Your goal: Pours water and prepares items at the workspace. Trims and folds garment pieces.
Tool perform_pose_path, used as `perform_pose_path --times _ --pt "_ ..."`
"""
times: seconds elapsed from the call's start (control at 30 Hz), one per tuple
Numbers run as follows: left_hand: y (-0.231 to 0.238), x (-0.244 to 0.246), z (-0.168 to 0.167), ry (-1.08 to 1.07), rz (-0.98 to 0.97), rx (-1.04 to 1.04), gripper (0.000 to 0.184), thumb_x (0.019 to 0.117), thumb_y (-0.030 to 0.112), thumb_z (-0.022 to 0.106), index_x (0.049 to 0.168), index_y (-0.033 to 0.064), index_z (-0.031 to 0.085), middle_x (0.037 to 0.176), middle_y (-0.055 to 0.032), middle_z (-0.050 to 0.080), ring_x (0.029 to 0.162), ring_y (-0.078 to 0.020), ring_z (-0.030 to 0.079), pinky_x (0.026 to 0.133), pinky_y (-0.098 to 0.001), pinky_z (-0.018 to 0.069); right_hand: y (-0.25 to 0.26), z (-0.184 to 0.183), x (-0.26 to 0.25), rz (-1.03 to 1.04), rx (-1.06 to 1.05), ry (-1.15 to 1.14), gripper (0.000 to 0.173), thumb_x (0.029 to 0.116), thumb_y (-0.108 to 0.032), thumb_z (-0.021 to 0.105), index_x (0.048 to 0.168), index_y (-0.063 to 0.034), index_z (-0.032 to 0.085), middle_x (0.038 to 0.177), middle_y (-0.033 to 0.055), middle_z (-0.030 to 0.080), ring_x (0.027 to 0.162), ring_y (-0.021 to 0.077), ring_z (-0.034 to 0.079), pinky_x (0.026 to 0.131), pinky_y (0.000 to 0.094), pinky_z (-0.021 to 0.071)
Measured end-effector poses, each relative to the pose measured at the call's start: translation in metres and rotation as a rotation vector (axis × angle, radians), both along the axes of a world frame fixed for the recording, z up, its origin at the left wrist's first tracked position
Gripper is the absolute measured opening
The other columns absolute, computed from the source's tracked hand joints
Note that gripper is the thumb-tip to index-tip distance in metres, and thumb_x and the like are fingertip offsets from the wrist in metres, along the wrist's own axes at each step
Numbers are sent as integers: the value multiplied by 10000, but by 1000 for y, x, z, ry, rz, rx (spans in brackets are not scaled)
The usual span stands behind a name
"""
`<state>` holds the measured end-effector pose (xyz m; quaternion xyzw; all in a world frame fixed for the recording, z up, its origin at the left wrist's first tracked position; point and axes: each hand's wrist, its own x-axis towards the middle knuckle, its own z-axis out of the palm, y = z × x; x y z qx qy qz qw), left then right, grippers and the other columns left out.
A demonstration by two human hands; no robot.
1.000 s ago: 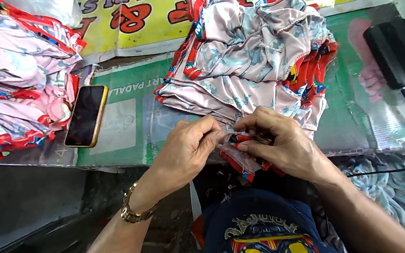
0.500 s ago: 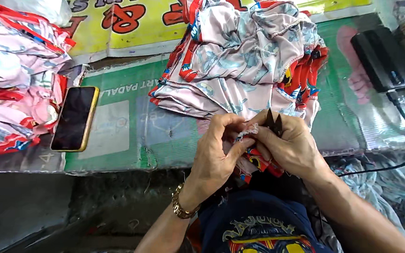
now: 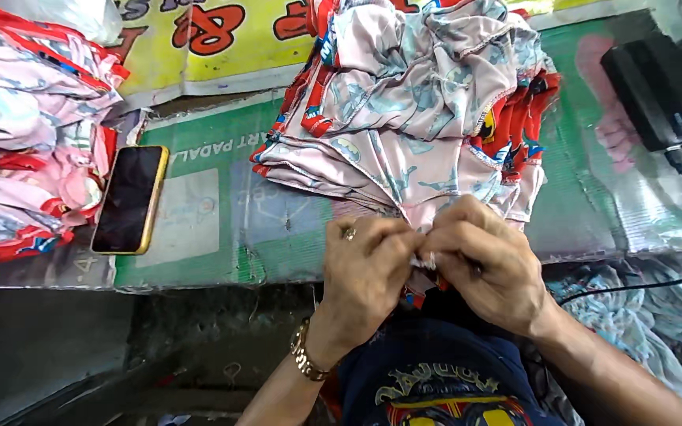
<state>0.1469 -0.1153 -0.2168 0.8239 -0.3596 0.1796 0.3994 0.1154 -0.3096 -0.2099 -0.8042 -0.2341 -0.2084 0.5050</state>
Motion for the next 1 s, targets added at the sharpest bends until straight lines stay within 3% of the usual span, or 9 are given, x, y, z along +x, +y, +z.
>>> perform_pose_path --times 0.1,0.17,0.37,0.5,0.7,1.0 --pt "12 -13 -13 -273 57 125 123 1022 210 606 1116 179 679 1041 -26 647 995 -151 589 1069 -442 320 -7 -5 -17 -97 -218 -62 162 998 -233 630 1082 -102 672 947 50 641 799 74 602 644 193 469" --pt "15 -19 -19 -346 70 149 120 1016 211 617 1122 175 660 1029 -18 631 982 -152 581 1091 -450 303 -14 -4 -25 -136 -332 -48 283 978 -316 610 1153 -94 629 951 54 674 807 105 626 632 237 477" --pt "16 -29 -24 -348 55 104 103 1033 231 550 1113 178 589 1039 2 602 1019 -124 568 1135 -418 273 -24 -1 -30 -172 -517 -78 192 1007 -251 583 1095 -105 670 917 68 700 784 181 650 604 311 463" --pt "12 -31 -23 -344 57 76 115 1027 227 564 1118 172 609 1001 -3 590 984 -131 560 1114 -413 285 -20 -1 -28 -174 -539 -132 154 1005 -211 635 1096 -97 687 916 83 708 797 214 652 622 335 459" --pt "6 -31 -17 -391 91 68 111 1011 240 587 1078 173 645 931 9 561 950 -127 533 1127 -406 249 -12 -5 -22 -156 -485 -207 131 1015 -171 611 1082 -100 698 879 65 707 720 187 601 610 326 405" --pt "6 -35 -10 -322 36 26 138 1030 199 549 1077 166 674 960 20 628 970 -121 557 1089 -388 283 -10 -3 -20 -131 -482 -165 150 1022 -154 595 1062 -81 719 863 78 710 736 200 647 606 335 459"
